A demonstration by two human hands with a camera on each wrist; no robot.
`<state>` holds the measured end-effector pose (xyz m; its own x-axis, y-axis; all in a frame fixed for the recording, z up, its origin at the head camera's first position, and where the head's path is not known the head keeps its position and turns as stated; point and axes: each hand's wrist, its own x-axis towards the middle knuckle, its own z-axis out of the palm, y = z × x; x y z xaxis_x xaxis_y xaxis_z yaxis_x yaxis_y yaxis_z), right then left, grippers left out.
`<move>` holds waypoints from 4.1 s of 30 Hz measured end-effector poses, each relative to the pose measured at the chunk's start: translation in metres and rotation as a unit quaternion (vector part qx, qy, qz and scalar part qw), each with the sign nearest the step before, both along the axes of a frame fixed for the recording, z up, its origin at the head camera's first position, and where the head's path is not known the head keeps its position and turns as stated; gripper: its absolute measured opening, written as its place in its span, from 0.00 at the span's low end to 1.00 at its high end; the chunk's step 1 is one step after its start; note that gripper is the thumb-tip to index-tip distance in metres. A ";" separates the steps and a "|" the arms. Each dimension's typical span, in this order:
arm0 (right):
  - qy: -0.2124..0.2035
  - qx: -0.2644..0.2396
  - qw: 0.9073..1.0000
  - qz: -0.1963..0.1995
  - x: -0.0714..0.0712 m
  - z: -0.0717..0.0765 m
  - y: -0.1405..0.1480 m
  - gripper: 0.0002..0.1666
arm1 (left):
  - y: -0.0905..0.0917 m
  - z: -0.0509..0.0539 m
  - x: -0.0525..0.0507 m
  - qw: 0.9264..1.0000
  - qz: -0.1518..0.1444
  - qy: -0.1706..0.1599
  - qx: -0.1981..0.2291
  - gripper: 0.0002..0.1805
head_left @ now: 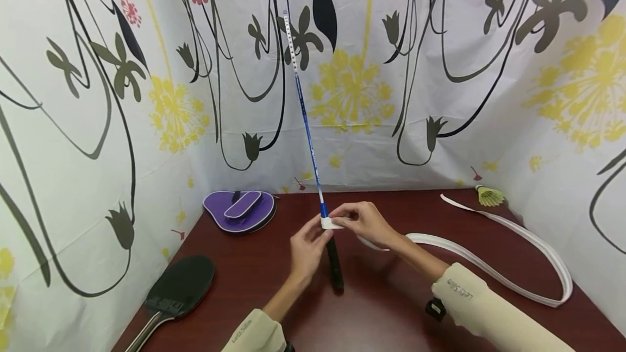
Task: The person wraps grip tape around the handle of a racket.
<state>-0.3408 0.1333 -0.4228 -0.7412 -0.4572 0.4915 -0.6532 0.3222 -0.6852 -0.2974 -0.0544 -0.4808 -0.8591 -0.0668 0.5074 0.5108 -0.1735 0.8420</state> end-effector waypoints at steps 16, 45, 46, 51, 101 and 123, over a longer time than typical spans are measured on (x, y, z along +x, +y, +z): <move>0.045 0.050 0.996 -0.056 0.006 0.019 -0.006 0.05 | -0.002 0.004 0.000 0.998 -0.038 0.022 0.040 0.24; 0.088 0.061 0.994 -0.007 0.003 0.000 -0.010 0.05 | -0.019 0.031 -0.013 0.996 0.003 -0.058 -0.070 0.10; 0.088 0.064 0.994 -0.002 0.002 0.001 -0.008 0.05 | -0.020 0.031 -0.013 0.996 -0.001 -0.058 -0.071 0.10; 0.096 0.074 0.992 0.012 0.001 0.002 -0.004 0.07 | -0.020 0.030 -0.013 0.996 -0.023 -0.063 -0.064 0.10; 0.023 0.141 0.990 0.019 -0.011 0.000 -0.013 0.13 | -0.027 0.028 -0.019 0.990 -0.051 -0.026 -0.125 0.19; 0.121 0.182 0.972 0.086 -0.012 0.023 -0.004 0.10 | -0.025 0.031 -0.022 0.993 0.019 -0.024 -0.112 0.10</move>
